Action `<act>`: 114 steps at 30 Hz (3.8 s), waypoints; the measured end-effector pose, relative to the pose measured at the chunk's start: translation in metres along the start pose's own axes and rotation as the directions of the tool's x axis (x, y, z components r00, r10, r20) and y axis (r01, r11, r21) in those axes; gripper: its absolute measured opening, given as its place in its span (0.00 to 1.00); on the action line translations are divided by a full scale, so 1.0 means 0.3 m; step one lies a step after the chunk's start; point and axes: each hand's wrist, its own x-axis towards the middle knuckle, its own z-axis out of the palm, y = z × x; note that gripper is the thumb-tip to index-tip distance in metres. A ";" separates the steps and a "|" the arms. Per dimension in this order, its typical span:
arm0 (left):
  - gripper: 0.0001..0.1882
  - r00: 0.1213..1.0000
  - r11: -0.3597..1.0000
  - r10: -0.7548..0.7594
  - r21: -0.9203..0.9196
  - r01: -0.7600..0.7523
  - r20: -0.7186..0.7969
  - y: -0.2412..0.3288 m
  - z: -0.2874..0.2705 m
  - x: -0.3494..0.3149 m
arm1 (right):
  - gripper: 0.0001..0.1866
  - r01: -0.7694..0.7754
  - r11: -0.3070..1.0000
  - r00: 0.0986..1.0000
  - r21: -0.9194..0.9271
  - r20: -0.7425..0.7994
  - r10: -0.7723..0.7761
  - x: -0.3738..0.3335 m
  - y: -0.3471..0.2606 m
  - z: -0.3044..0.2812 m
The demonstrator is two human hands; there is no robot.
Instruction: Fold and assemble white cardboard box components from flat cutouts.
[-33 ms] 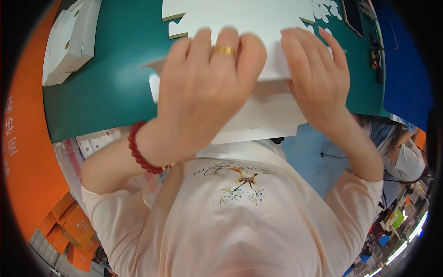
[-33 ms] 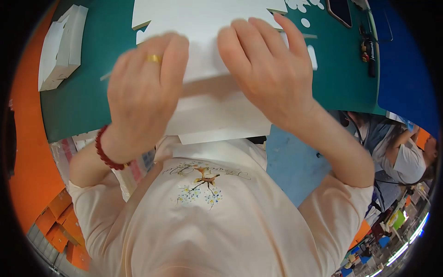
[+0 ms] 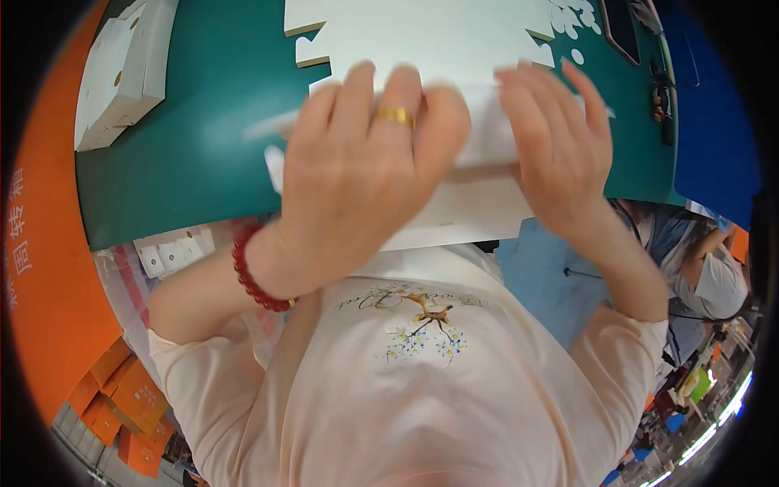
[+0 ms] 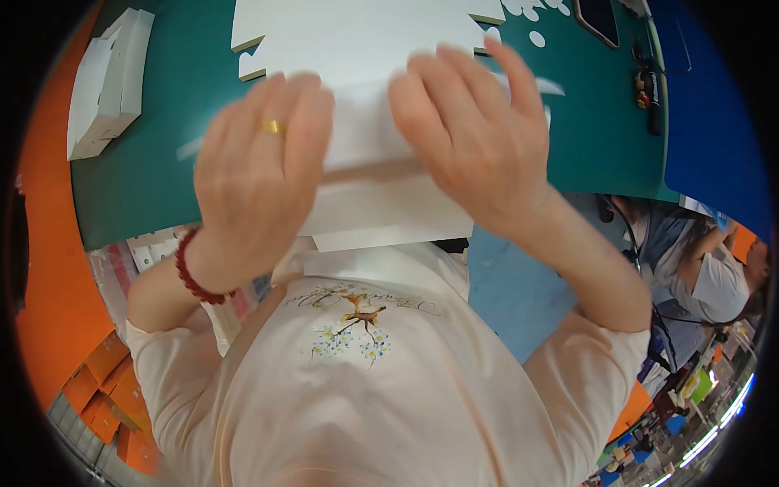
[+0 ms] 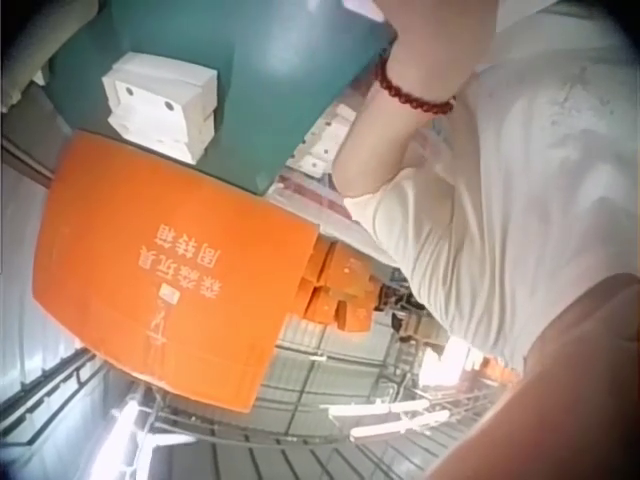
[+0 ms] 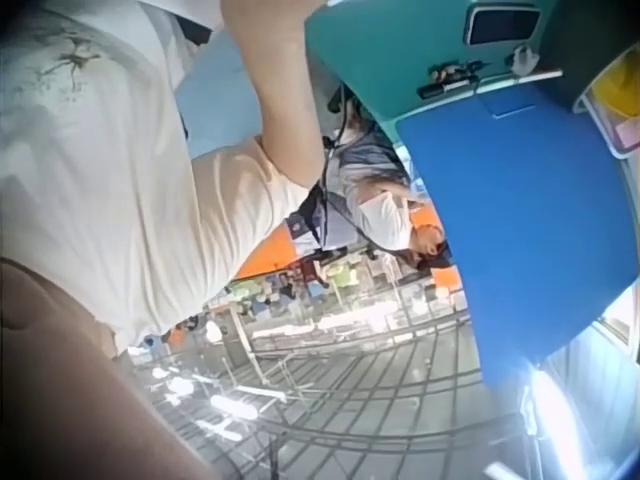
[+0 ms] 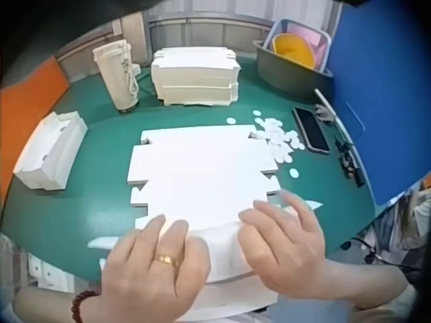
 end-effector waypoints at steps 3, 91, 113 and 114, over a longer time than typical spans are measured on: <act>0.18 0.991 0.986 0.037 -0.157 -0.057 -0.127 0.063 -0.011 -0.092 | 0.12 -0.047 0.967 0.997 0.251 -0.046 0.060 -0.085 -0.056 -0.037; 0.21 0.894 0.868 0.150 -0.489 0.086 0.423 0.016 -0.056 -0.201 | 0.08 -0.148 0.983 0.932 0.112 0.347 0.101 -0.016 -0.156 -0.126; 0.48 0.856 0.858 0.261 -0.514 0.006 0.446 -0.084 0.035 0.056 | 0.34 -0.276 0.887 0.857 0.371 0.513 0.052 0.043 0.017 -0.120; 0.48 0.859 0.854 0.263 -0.519 0.004 0.439 -0.080 0.044 0.053 | 0.34 -0.279 0.885 0.856 0.372 0.514 0.054 0.032 0.015 -0.091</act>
